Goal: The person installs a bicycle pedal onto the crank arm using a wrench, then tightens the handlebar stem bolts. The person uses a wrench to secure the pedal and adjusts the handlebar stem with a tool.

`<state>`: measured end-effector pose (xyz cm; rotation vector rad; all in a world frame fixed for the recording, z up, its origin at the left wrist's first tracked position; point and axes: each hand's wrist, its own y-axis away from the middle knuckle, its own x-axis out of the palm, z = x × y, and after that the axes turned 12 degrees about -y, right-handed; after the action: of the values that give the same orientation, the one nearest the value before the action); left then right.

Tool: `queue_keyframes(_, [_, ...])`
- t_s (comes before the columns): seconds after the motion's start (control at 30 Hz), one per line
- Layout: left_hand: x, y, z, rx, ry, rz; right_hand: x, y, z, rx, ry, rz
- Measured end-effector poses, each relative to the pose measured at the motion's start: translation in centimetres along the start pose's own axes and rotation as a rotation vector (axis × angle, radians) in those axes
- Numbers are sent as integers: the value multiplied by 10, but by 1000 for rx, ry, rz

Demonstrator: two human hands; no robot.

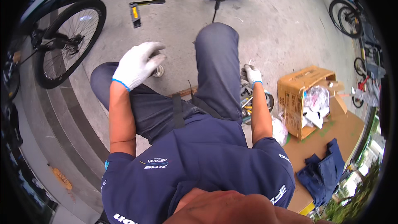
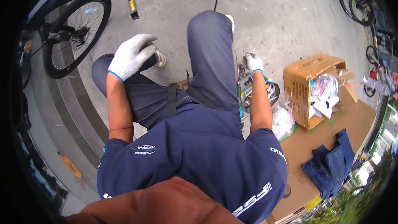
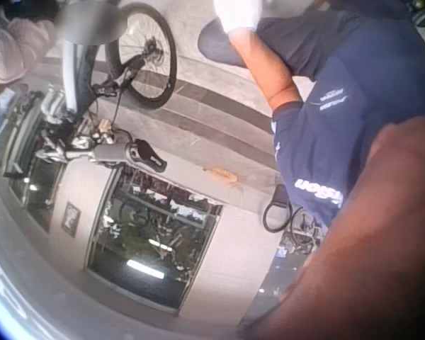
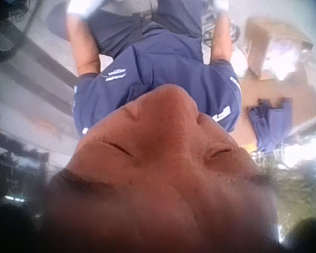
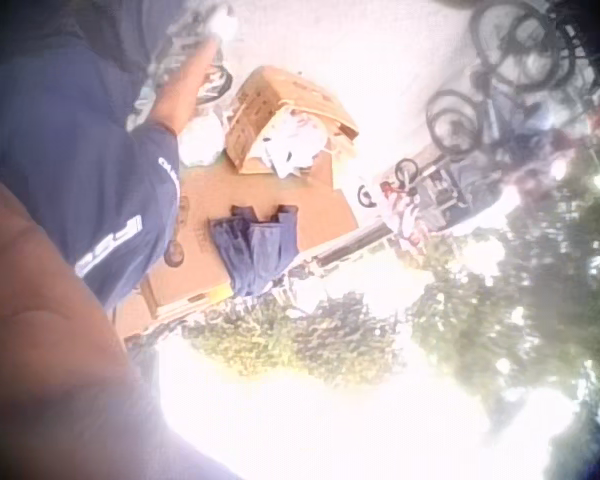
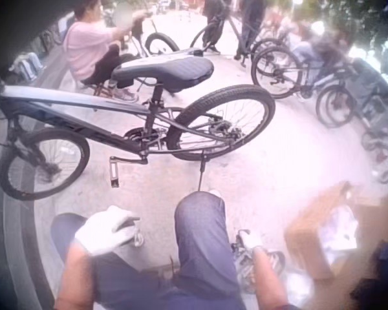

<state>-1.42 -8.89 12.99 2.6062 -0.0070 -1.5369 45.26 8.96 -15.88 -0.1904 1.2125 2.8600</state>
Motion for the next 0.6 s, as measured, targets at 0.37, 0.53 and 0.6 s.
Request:
queue_keyframes(0.37, [-50, -26, 61, -254, 256, 13, -35, 35, -207, 87, 660, 24])
queue_keyframes(0.53, [-68, -46, 122, -390, 350, 12, -35, -29, -158, -209, 609, -234])
queue_keyframes(0.6, [-65, -52, 138, -480, 462, -17, -23, -58, -134, -257, 671, -222])
